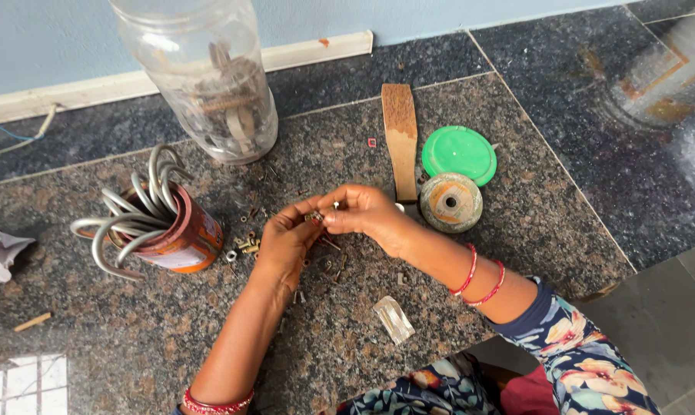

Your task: The person sits on a tiled floor and assembles small metal hardware components by hand. They pick up screws, nuts, and washers, thread them together, and place the assembled units into a clear plastic jar. A wrench and other tools are visible on the floor nearby.

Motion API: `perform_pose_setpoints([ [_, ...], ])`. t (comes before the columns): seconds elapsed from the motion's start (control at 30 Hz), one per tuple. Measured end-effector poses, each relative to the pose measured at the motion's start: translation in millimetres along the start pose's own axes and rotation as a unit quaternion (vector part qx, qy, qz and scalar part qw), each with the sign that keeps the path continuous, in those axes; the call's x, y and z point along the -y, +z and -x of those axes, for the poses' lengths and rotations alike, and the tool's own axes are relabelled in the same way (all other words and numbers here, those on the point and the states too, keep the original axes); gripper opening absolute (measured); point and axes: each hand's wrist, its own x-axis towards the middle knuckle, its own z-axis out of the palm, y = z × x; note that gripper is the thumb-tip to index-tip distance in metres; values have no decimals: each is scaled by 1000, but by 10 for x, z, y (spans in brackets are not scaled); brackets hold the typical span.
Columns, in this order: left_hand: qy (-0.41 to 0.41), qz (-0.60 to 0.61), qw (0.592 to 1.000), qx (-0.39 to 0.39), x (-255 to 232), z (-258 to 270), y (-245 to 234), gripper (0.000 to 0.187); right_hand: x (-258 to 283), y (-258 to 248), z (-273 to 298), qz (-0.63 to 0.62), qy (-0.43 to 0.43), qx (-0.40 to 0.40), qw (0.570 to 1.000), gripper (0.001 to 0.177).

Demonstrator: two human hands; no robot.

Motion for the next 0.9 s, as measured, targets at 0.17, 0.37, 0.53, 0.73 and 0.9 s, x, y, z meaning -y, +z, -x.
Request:
perform_pose_setpoints([
  [0.17, 16, 4, 1000, -9, 141, -24, 7, 40, -75, 111, -17, 159, -54, -42, 985, 26],
  [0.37, 20, -5, 1000, -8, -68, 119, 82, 42, 333, 261, 137, 364, -154, -70, 916, 23],
  [0.53, 172, -130, 976, -39, -839, 74, 226, 25, 1080, 465, -128, 313, -294, -45, 902, 16],
  [0.73, 416, -373, 821, -119, -2495, -470, 336, 22, 2246, 710, -1228, 336, -366, -83, 864, 10],
  [0.9, 404, -488, 756, -166, -3134, -870, 212, 35, 2552, 877, -1992, 445, -376, -132, 802, 12],
])
